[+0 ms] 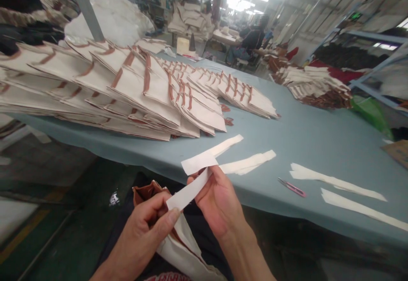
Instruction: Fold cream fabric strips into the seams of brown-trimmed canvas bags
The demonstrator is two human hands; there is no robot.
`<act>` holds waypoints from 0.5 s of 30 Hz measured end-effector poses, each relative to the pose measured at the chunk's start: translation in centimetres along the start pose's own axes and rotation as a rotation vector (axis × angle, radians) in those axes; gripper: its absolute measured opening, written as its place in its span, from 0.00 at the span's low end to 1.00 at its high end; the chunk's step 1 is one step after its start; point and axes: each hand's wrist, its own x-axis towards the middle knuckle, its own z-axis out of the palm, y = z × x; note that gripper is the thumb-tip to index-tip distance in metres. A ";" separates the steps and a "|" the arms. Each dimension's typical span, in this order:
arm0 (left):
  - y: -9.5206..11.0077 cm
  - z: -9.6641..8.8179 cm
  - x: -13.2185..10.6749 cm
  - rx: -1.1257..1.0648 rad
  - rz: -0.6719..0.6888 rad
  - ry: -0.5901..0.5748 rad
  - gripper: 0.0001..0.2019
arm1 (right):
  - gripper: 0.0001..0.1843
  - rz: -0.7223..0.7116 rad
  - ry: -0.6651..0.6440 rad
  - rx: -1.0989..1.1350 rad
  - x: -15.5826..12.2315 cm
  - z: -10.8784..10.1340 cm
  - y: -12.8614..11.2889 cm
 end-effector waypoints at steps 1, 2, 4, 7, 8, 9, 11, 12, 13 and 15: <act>0.2 0.1 -0.1 -0.012 -0.006 0.032 0.28 | 0.10 0.005 0.018 0.016 -0.1 0.1 0.0; 0.3 0.2 -0.2 -0.028 -0.017 0.070 0.28 | 0.10 0.007 0.034 0.031 -0.1 0.2 0.0; 0.4 0.3 -0.4 -0.054 -0.028 0.128 0.28 | 0.09 0.005 0.054 0.050 -0.1 0.3 0.1; 0.0 0.1 -0.6 -0.073 -0.018 0.179 0.28 | 0.09 -0.020 0.058 0.067 -0.1 0.6 0.4; -0.3 -0.1 -0.7 -0.078 -0.010 0.179 0.29 | 0.10 -0.040 0.056 0.070 0.0 0.7 0.6; -0.6 -0.3 -0.8 -0.081 -0.001 0.175 0.29 | 0.11 -0.062 0.050 0.068 0.1 0.6 0.7; -1.0 -0.7 -1.3 -0.068 0.007 0.190 0.28 | 0.12 -0.107 0.043 0.049 0.3 0.4 1.1; -1.0 -0.9 -1.6 -0.052 0.008 0.215 0.27 | 0.13 -0.126 0.042 0.033 0.4 0.3 1.3; -0.9 -1.0 -1.9 -0.031 0.005 0.251 0.26 | 0.14 -0.141 0.043 0.012 0.4 0.1 1.5; -0.4 -1.1 -2.6 0.005 -0.005 0.323 0.23 | 0.18 -0.168 0.041 -0.040 0.5 -0.2 1.8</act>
